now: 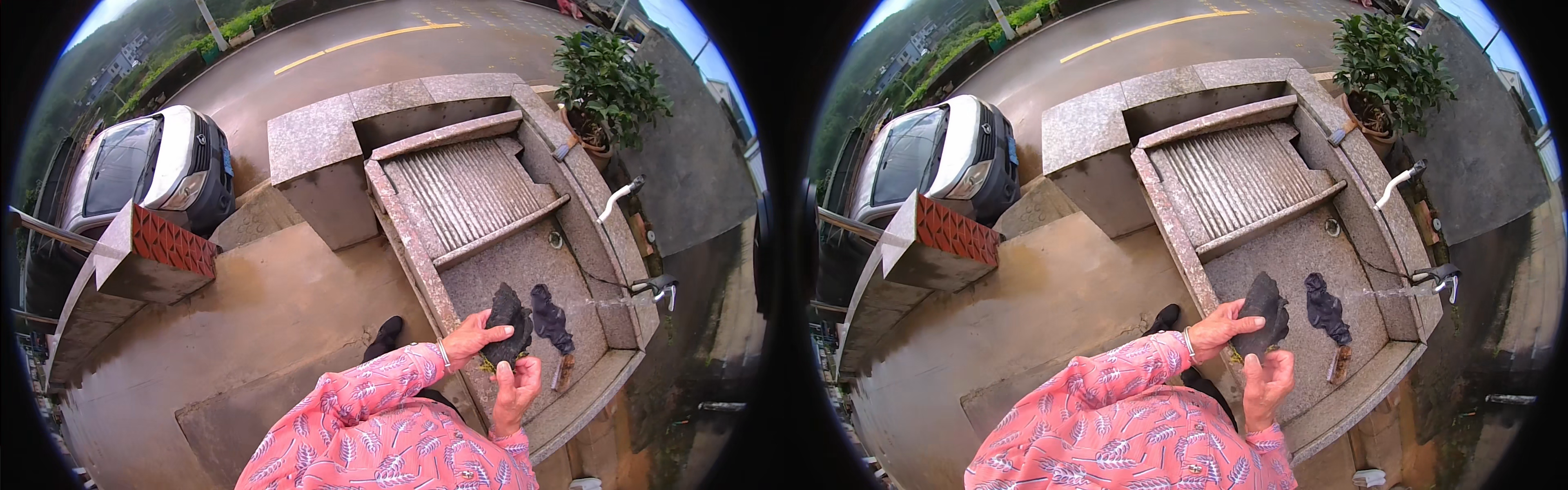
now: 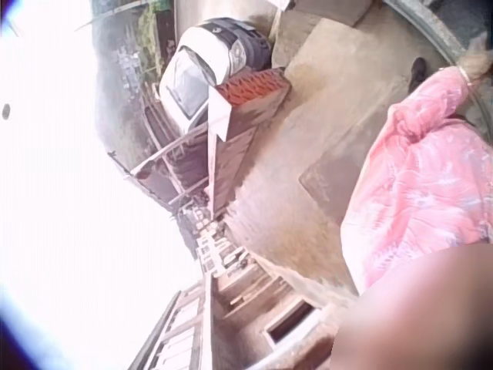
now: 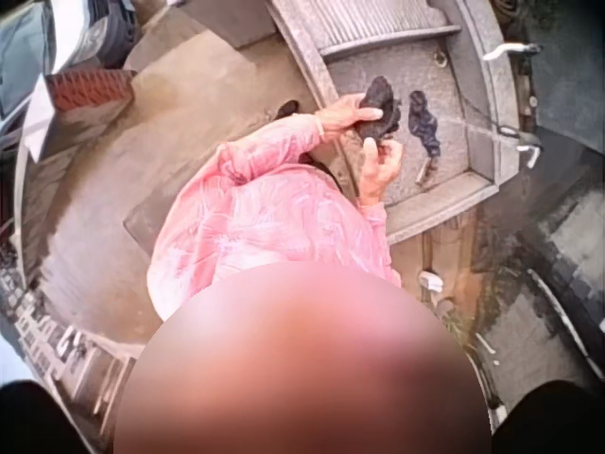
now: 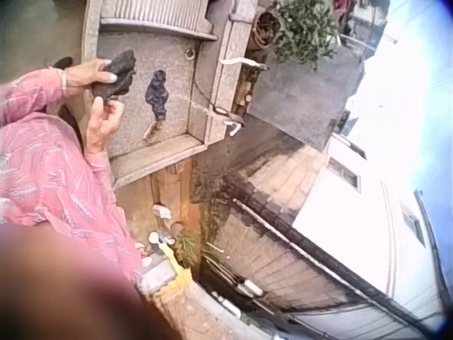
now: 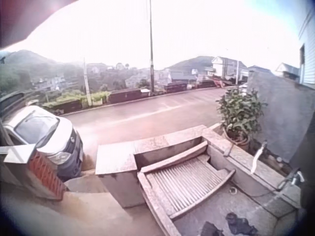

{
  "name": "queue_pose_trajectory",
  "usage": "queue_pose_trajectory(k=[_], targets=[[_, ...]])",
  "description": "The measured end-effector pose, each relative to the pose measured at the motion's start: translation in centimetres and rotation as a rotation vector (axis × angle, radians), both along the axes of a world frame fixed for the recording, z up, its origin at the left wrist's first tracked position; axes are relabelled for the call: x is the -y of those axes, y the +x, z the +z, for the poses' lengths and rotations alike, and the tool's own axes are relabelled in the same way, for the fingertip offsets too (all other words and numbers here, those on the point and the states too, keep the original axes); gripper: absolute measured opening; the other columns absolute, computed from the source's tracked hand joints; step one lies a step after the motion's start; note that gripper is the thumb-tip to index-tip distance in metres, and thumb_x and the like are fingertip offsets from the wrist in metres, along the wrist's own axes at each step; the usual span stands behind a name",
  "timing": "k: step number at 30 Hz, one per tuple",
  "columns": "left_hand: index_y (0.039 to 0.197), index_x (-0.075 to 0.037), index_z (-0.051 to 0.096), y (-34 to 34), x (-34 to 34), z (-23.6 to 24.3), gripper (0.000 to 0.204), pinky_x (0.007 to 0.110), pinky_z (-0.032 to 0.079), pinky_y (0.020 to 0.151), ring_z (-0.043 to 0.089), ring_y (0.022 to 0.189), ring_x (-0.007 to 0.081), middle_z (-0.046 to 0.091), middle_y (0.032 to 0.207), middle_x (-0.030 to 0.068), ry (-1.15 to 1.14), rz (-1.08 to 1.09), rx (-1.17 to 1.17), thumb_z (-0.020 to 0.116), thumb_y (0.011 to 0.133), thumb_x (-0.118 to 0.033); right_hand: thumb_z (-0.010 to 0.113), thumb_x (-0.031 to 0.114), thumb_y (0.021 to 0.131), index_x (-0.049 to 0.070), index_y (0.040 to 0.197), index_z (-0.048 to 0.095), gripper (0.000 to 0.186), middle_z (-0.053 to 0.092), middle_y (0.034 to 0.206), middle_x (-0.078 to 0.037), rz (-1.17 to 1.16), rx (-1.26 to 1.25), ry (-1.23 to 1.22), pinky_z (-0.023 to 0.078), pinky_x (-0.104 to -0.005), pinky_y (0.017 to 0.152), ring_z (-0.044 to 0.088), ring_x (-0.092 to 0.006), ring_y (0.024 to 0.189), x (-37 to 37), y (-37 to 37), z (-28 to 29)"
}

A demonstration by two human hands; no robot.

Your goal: The person washes a dark sock at an outdoor stone washbasin, rinses it under running water, and wrings it out. They then walk to a nearby window and hang the sock on the metal security bars to dry alongside other items.

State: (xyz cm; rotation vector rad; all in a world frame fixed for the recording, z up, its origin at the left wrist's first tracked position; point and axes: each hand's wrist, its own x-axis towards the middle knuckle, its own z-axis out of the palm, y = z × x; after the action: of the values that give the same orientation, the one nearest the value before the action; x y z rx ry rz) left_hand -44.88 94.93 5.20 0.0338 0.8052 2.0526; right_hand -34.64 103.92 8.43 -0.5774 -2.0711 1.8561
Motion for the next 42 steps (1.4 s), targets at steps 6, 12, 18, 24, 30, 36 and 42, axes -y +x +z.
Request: queue_pose_trajectory(k=[6, 12, 18, 24, 30, 36, 42], targets=[[0.1, 0.001, 0.048, -13.9, 1.4, -1.2, 0.033, 0.023, 0.043, 0.069, 0.05, 0.076, 0.0072, 0.056, 0.085, 0.0016, -0.159, 0.163, -0.469, 0.06, 0.071, -0.009, 0.053, 0.014, 0.079, 0.0, 0.093, 0.043, 0.022, 0.055, 0.081, -0.008, 0.104, 0.108, 0.006, 0.045, -0.0223, 0.053, 0.054, -0.0125, 0.067, 3.4, -10.7, 0.1], [0.121, -0.004, 0.031, -19.9, 5.2, -10.9, 0.07, 0.049, 0.023, 0.091, 0.024, 0.115, 0.0362, 0.029, 0.123, 0.0201, -1.589, 0.293, -0.968, 0.064, 0.062, -0.019, 0.052, 0.013, 0.079, -0.001, 0.092, 0.051, 0.019, 0.058, 0.077, -0.008, 0.511, 0.596, 0.09, 0.045, -0.0223, 0.057, 0.056, -0.0118, 0.07, 8.2, -12.3, -4.8], [0.112, -0.003, 0.044, -14.7, 4.3, -11.8, 0.05, 0.052, 0.018, 0.094, 0.025, 0.117, 0.0377, 0.032, 0.122, 0.0235, -1.381, 0.297, -1.086, 0.057, 0.065, -0.014, 0.054, 0.017, 0.075, -0.003, 0.091, 0.053, 0.026, 0.059, 0.075, -0.018, 0.913, 0.766, 0.453, 0.045, -0.0356, 0.064, 0.059, -0.0297, 0.071, 11.7, -12.8, -5.2], [0.097, -0.001, 0.052, -13.6, 3.3, -10.8, 0.033, 0.051, 0.025, 0.088, 0.033, 0.11, 0.0365, 0.041, 0.11, 0.0226, -1.066, 0.085, -1.125, 0.054, 0.066, -0.011, 0.051, 0.02, 0.074, -0.001, 0.081, 0.054, 0.023, 0.057, 0.072, -0.022, 0.887, 0.818, 0.63, 0.044, -0.0405, 0.059, 0.057, -0.037, 0.069, 11.0, -14.0, -6.6], [0.085, -0.001, 0.052, -12.8, 1.7, -8.8, 0.022, 0.042, 0.042, 0.069, 0.05, 0.091, 0.0319, 0.049, 0.091, 0.0169, -0.872, -0.013, -1.063, 0.056, 0.065, -0.012, 0.05, 0.018, 0.072, 0.001, 0.081, 0.055, 0.02, 0.057, 0.074, -0.021, 0.905, 0.754, 0.632, 0.043, -0.0428, 0.06, 0.055, -0.0382, 0.073, 9.9, -12.5, -7.7], [0.08, -0.001, 0.053, -10.1, -0.2, -9.2, 0.021, 0.04, 0.047, 0.063, 0.056, 0.077, 0.0321, 0.054, 0.083, 0.0164, -0.71, -0.175, -1.113, 0.058, 0.064, -0.013, 0.05, 0.013, 0.068, 0.001, 0.087, 0.055, 0.022, 0.057, 0.08, -0.023, 0.867, 0.512, 0.71, 0.043, -0.0444, 0.066, 0.053, -0.0399, 0.079, 8.9, -9.6, -10.1], [0.077, 0.001, 0.054, -6.8, -1.9, -9.8, 0.019, 0.042, 0.047, 0.059, 0.058, 0.07, 0.0346, 0.058, 0.072, 0.0194, -0.591, -0.441, -1.245, 0.055, 0.065, -0.014, 0.05, 0.017, 0.07, 0.001, 0.089, 0.055, 0.025, 0.057, 0.086, -0.023, 0.743, 0.604, 0.591, 0.043, -0.044, 0.07, 0.053, -0.0389, 0.082, 8.2, -7.8, -9.4]])
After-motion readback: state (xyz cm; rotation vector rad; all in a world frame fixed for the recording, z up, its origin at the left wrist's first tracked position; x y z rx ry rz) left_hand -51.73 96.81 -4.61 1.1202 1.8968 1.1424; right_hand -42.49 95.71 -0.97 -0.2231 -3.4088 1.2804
